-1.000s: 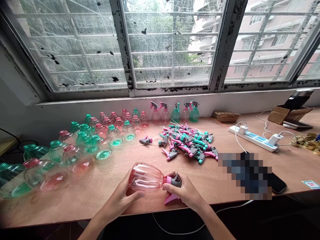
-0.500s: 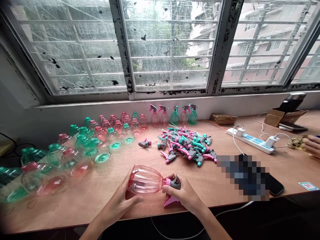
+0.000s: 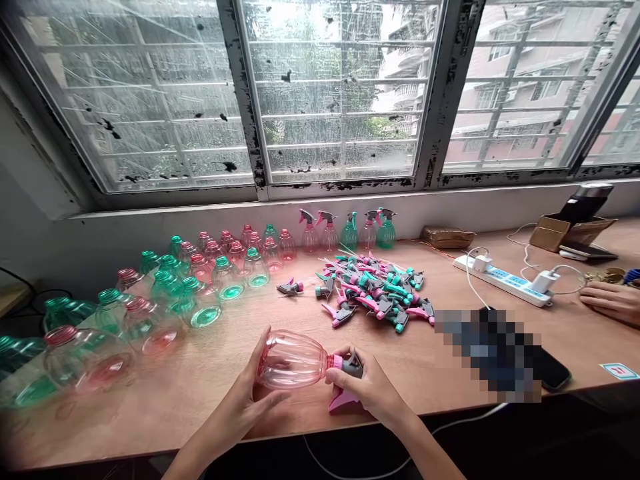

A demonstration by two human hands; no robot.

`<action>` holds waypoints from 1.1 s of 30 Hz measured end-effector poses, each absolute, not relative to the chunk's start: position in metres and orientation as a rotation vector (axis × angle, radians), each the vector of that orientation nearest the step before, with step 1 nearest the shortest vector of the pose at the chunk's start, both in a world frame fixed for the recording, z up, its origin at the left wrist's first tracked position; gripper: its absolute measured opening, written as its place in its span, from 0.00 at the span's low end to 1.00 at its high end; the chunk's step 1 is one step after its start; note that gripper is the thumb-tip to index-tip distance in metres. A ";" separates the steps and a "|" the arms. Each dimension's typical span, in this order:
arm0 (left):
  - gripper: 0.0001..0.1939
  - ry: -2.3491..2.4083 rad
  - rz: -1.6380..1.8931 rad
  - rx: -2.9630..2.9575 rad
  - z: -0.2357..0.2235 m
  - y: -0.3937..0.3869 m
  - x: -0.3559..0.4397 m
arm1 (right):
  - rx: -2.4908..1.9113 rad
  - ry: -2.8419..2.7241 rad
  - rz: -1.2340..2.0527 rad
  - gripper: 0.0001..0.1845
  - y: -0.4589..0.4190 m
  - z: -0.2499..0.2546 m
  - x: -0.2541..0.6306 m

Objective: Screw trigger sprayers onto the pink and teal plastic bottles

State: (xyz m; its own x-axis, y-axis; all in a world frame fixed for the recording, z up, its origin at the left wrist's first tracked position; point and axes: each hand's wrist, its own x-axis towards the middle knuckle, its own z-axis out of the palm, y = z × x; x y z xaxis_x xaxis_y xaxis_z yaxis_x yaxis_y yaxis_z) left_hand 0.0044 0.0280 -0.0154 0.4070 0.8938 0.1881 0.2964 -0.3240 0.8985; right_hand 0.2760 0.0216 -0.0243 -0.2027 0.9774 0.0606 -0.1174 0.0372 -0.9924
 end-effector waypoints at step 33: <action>0.50 1.034 0.836 1.861 -0.012 0.026 0.004 | -0.991 -1.317 1.383 0.23 0.023 -0.028 0.277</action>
State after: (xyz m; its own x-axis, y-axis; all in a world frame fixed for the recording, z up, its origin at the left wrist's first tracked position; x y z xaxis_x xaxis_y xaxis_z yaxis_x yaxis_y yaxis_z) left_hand 0.0042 0.0256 -0.0117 0.4402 0.8850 0.1514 0.3338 -0.3179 0.8874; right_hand 0.2771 0.0226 -0.0284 -0.2200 0.9740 0.0533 -0.1004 0.0317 -0.9944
